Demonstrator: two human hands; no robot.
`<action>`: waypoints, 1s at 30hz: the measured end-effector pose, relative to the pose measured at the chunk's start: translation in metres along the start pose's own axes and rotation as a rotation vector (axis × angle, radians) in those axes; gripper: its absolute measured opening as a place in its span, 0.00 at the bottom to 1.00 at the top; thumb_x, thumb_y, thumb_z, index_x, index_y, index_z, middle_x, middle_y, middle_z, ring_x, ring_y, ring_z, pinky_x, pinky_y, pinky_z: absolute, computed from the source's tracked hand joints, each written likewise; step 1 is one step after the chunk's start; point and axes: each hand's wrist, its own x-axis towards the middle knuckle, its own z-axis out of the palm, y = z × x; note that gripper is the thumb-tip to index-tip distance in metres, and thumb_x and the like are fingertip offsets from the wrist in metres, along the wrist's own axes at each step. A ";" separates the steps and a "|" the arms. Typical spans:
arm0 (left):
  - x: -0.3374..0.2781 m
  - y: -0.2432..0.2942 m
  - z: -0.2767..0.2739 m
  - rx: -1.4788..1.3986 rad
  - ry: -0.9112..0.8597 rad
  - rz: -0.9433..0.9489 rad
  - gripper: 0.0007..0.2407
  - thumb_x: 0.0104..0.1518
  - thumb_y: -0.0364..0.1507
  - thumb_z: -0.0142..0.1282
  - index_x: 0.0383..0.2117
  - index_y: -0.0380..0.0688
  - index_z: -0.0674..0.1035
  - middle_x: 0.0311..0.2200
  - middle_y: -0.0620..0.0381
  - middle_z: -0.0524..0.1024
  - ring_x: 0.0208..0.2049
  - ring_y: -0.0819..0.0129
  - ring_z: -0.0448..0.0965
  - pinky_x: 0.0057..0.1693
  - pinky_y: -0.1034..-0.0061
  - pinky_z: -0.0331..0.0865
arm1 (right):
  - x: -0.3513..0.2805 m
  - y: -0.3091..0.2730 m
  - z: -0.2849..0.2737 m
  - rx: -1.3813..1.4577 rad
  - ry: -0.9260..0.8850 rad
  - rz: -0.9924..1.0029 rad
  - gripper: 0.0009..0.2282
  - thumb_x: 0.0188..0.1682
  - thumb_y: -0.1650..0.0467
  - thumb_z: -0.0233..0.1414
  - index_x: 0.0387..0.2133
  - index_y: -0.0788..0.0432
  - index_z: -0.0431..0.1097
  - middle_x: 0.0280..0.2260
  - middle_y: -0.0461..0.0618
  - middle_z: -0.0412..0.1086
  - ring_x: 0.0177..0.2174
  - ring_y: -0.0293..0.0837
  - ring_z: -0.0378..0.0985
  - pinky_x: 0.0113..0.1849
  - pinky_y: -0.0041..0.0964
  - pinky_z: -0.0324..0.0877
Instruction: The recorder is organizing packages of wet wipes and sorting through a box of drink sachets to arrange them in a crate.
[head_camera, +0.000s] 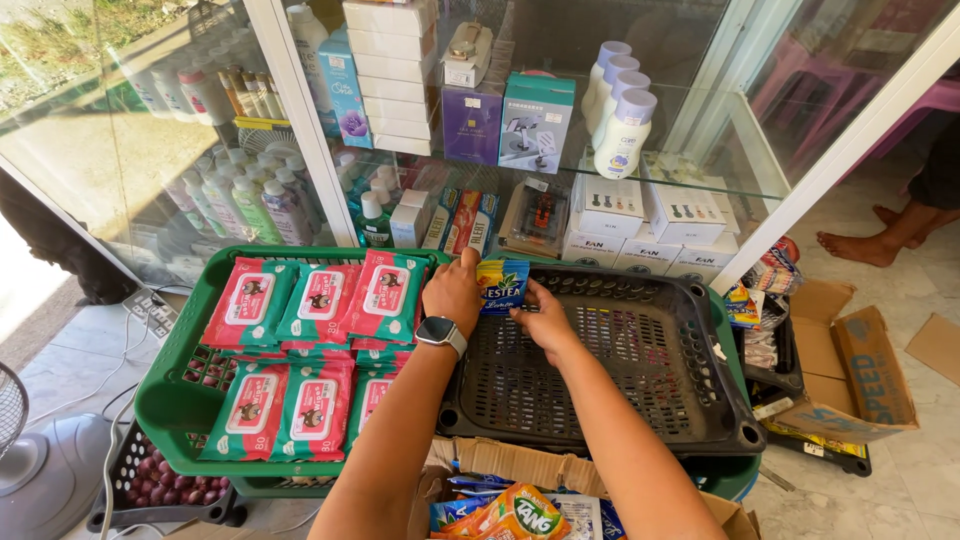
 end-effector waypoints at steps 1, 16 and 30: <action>0.000 0.000 0.001 -0.005 -0.004 -0.005 0.16 0.49 0.25 0.64 0.38 0.47 0.68 0.34 0.53 0.80 0.40 0.51 0.81 0.38 0.59 0.76 | -0.001 -0.002 -0.001 0.010 0.006 0.049 0.33 0.47 0.77 0.56 0.68 0.50 0.53 0.58 0.48 0.68 0.43 0.37 0.74 0.38 0.34 0.71; -0.021 0.017 -0.048 -0.377 0.145 0.059 0.19 0.45 0.27 0.69 0.41 0.45 0.72 0.37 0.51 0.79 0.41 0.49 0.79 0.44 0.59 0.72 | -0.056 -0.051 -0.037 0.036 -0.024 -0.111 0.31 0.49 0.73 0.55 0.68 0.50 0.53 0.65 0.49 0.60 0.50 0.41 0.71 0.43 0.35 0.70; -0.170 0.045 -0.189 -0.624 -0.882 0.569 0.05 0.54 0.29 0.60 0.33 0.45 0.83 0.32 0.53 0.84 0.36 0.57 0.85 0.42 0.64 0.75 | -0.314 -0.111 -0.051 -0.432 -0.474 -0.386 0.13 0.50 0.72 0.56 0.48 0.60 0.75 0.45 0.51 0.76 0.47 0.46 0.80 0.49 0.41 0.73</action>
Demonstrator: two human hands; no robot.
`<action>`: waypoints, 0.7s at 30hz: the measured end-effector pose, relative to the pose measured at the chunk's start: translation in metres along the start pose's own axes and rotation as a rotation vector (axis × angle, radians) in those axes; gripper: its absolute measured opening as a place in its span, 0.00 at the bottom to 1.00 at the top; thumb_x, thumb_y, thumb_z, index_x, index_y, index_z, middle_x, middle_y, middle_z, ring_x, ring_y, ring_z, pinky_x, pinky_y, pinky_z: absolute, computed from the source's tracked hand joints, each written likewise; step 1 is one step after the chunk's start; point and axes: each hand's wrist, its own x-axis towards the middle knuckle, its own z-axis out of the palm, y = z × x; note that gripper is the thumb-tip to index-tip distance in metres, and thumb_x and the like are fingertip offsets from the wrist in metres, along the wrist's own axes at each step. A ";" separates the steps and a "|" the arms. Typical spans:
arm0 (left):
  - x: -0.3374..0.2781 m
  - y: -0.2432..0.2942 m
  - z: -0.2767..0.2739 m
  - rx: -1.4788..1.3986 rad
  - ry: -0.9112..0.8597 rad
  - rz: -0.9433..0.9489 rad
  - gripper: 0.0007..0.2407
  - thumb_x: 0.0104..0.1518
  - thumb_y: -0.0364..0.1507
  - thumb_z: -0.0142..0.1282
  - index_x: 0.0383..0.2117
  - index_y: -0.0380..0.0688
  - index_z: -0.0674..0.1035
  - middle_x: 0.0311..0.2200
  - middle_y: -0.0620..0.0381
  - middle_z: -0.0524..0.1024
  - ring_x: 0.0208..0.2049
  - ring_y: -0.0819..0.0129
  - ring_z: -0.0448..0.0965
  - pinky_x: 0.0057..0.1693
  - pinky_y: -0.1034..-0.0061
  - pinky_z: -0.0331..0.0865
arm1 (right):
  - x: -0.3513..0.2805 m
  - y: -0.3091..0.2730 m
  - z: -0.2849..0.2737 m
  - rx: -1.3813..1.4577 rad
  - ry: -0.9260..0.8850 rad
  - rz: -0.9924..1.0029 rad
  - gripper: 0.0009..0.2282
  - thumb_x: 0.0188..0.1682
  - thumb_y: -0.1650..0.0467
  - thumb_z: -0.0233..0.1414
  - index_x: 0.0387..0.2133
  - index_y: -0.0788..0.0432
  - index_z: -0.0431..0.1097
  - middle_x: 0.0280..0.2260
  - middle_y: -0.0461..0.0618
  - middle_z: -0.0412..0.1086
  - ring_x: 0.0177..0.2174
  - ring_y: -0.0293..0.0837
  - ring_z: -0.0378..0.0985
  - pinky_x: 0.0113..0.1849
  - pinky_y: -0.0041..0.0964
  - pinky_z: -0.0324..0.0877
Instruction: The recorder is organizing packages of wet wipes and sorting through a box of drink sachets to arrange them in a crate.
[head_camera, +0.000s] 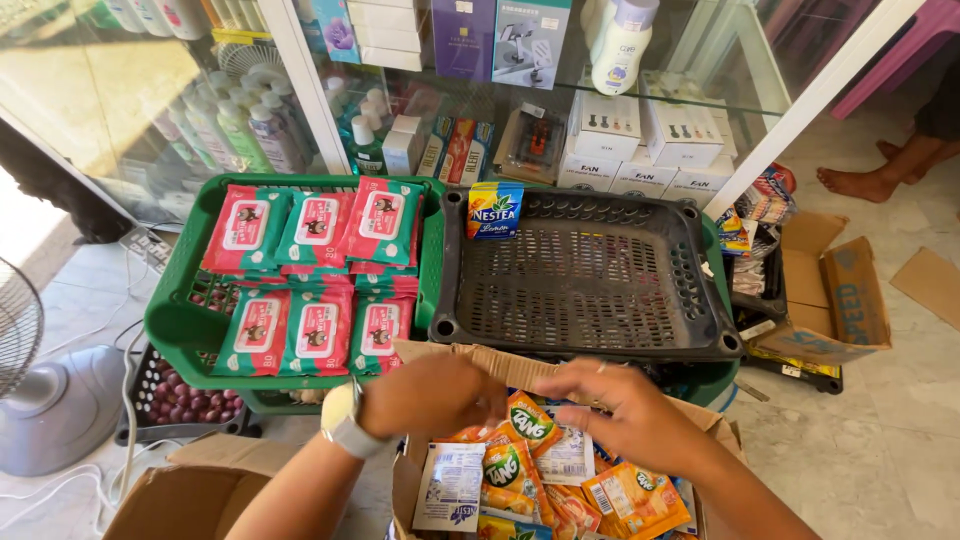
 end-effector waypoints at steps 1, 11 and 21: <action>-0.008 -0.005 0.017 0.068 -0.104 -0.101 0.06 0.53 0.29 0.60 0.35 0.46 0.84 0.32 0.52 0.84 0.36 0.54 0.83 0.42 0.62 0.75 | 0.000 -0.012 0.004 -0.146 -0.146 0.021 0.14 0.49 0.69 0.57 0.48 0.57 0.75 0.44 0.49 0.78 0.44 0.46 0.81 0.46 0.41 0.74; -0.029 -0.062 0.092 0.669 0.062 -0.449 0.07 0.53 0.24 0.54 0.35 0.42 0.82 0.39 0.51 0.78 0.45 0.54 0.78 0.41 0.66 0.77 | 0.001 -0.009 0.022 -0.436 -0.365 0.053 0.16 0.48 0.63 0.56 0.48 0.53 0.74 0.41 0.49 0.75 0.44 0.51 0.76 0.44 0.47 0.69; -0.029 -0.004 0.052 0.463 0.163 -0.224 0.08 0.45 0.21 0.58 0.30 0.45 0.85 0.35 0.55 0.80 0.41 0.56 0.80 0.43 0.64 0.76 | -0.005 -0.001 0.010 -0.358 -0.135 -0.018 0.16 0.46 0.66 0.58 0.48 0.54 0.76 0.44 0.48 0.77 0.43 0.51 0.80 0.44 0.41 0.74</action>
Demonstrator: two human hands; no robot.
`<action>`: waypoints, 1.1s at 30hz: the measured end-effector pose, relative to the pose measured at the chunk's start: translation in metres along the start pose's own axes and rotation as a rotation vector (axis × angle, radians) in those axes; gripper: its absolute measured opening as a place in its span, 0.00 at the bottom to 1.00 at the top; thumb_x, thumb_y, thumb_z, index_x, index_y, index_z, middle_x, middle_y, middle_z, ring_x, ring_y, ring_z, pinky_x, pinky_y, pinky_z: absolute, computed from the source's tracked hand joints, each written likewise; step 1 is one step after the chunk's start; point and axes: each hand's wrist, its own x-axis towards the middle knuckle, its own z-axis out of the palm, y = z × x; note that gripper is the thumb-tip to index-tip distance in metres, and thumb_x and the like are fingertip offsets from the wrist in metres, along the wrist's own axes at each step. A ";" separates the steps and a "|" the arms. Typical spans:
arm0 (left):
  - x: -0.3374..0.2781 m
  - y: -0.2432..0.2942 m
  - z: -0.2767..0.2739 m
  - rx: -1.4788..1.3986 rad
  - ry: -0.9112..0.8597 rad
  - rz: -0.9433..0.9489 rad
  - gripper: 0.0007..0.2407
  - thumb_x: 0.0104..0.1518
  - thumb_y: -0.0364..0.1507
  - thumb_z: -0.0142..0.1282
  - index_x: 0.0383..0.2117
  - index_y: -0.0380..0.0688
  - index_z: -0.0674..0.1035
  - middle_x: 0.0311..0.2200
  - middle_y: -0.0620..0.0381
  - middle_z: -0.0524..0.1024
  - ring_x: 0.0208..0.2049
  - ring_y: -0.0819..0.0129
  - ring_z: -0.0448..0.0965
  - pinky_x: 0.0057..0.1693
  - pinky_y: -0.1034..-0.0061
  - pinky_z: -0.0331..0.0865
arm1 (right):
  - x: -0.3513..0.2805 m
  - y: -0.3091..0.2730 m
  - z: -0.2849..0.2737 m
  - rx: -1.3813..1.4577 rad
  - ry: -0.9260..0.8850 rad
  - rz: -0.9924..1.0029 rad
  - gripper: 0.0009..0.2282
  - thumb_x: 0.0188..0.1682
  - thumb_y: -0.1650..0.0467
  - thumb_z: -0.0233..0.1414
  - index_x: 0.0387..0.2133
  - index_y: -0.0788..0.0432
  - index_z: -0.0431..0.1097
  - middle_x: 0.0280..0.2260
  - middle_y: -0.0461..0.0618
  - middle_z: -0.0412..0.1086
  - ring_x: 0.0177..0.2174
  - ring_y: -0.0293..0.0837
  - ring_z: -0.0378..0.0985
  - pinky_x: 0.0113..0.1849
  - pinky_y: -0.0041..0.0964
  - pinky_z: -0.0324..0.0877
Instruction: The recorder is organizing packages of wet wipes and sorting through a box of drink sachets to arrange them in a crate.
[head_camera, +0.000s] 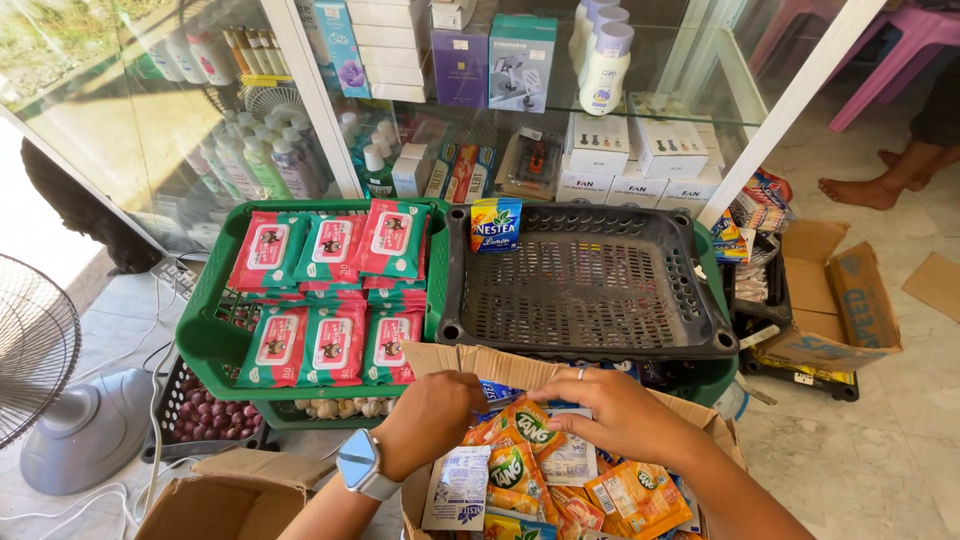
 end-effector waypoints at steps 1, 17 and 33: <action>0.000 0.008 -0.016 -0.082 0.057 0.011 0.06 0.46 0.23 0.61 0.29 0.44 0.85 0.34 0.54 0.80 0.39 0.56 0.81 0.43 0.62 0.75 | 0.001 0.002 0.000 -0.025 0.031 0.005 0.17 0.45 0.65 0.60 0.48 0.54 0.75 0.45 0.48 0.77 0.43 0.51 0.80 0.43 0.42 0.74; 0.010 0.004 -0.016 -1.177 0.419 -0.087 0.04 0.54 0.15 0.61 0.32 0.34 0.83 0.35 0.57 0.81 0.36 0.76 0.80 0.43 0.82 0.74 | 0.007 0.069 0.015 0.955 0.100 0.211 0.23 0.37 0.76 0.67 0.48 0.60 0.70 0.39 0.51 0.77 0.39 0.40 0.80 0.44 0.34 0.76; 0.079 -0.029 -0.027 -0.642 0.556 -0.138 0.18 0.47 0.26 0.70 0.45 0.42 0.76 0.40 0.55 0.81 0.44 0.65 0.82 0.49 0.71 0.75 | 0.072 0.033 -0.044 -0.261 0.421 0.182 0.08 0.38 0.70 0.65 0.31 0.56 0.79 0.27 0.49 0.74 0.26 0.47 0.77 0.29 0.40 0.69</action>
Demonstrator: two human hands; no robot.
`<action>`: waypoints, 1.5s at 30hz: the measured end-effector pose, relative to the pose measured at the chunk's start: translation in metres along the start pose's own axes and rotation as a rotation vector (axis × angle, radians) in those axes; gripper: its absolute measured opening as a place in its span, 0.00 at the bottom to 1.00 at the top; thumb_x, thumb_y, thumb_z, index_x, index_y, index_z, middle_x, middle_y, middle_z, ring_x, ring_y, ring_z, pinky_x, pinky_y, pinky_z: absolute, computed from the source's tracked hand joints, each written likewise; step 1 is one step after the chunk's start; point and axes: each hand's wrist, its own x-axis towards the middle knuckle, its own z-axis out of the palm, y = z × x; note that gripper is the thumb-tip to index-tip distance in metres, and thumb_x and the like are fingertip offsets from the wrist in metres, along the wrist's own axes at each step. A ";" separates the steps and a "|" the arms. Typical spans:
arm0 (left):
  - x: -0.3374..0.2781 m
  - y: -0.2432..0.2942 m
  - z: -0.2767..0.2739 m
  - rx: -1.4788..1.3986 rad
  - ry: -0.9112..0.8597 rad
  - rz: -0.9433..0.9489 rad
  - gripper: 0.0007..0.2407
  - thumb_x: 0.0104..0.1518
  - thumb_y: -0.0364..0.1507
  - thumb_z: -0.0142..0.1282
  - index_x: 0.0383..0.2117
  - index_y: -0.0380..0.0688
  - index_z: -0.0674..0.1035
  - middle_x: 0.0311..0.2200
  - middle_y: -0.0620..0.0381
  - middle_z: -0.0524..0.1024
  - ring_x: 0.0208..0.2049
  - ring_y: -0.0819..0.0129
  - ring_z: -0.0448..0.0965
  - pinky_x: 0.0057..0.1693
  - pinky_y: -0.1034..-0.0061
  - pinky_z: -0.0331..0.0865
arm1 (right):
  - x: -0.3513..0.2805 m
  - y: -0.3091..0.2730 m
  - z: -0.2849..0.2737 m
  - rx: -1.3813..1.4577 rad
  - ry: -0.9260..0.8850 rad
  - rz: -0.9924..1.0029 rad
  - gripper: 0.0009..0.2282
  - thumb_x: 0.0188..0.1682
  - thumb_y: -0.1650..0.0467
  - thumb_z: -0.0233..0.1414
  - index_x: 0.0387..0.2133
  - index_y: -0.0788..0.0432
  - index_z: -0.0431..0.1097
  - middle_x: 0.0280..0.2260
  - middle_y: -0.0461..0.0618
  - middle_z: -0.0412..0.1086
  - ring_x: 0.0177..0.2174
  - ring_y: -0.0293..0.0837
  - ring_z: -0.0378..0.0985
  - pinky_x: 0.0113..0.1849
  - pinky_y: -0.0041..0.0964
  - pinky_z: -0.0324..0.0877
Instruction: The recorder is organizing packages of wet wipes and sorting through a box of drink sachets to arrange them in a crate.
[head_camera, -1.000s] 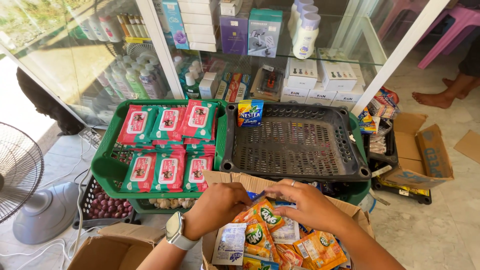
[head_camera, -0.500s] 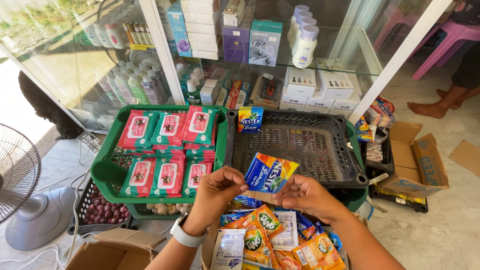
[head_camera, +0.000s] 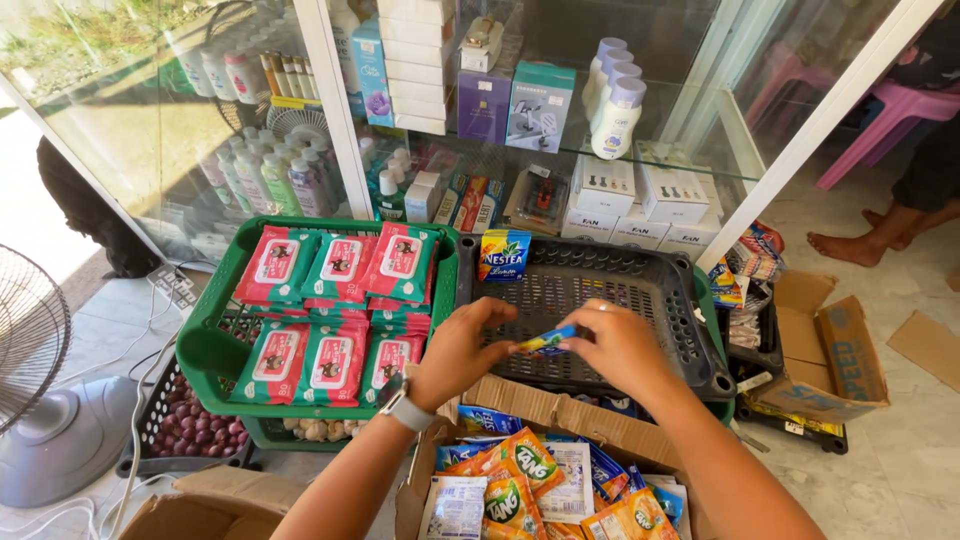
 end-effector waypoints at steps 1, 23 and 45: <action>0.010 -0.006 0.002 0.094 -0.008 0.145 0.18 0.47 0.25 0.69 0.45 0.41 0.77 0.41 0.52 0.82 0.44 0.61 0.83 0.50 0.70 0.75 | 0.008 0.003 0.007 -0.092 0.022 -0.064 0.08 0.37 0.69 0.67 0.29 0.55 0.79 0.26 0.49 0.73 0.26 0.49 0.75 0.29 0.42 0.67; 0.142 -0.159 0.042 0.297 0.148 -0.167 0.11 0.47 0.28 0.69 0.37 0.49 0.84 0.32 0.49 0.83 0.36 0.51 0.83 0.43 0.61 0.75 | 0.143 0.148 0.183 0.924 0.157 0.667 0.17 0.47 0.73 0.59 0.50 0.55 0.70 0.37 0.46 0.76 0.33 0.39 0.78 0.32 0.34 0.73; 0.139 -0.130 0.038 0.583 0.333 -0.142 0.14 0.46 0.26 0.67 0.36 0.49 0.74 0.37 0.53 0.78 0.43 0.50 0.78 0.45 0.58 0.72 | 0.156 0.112 0.199 0.849 0.258 0.506 0.26 0.46 0.77 0.57 0.61 0.58 0.65 0.50 0.50 0.74 0.42 0.43 0.71 0.42 0.35 0.66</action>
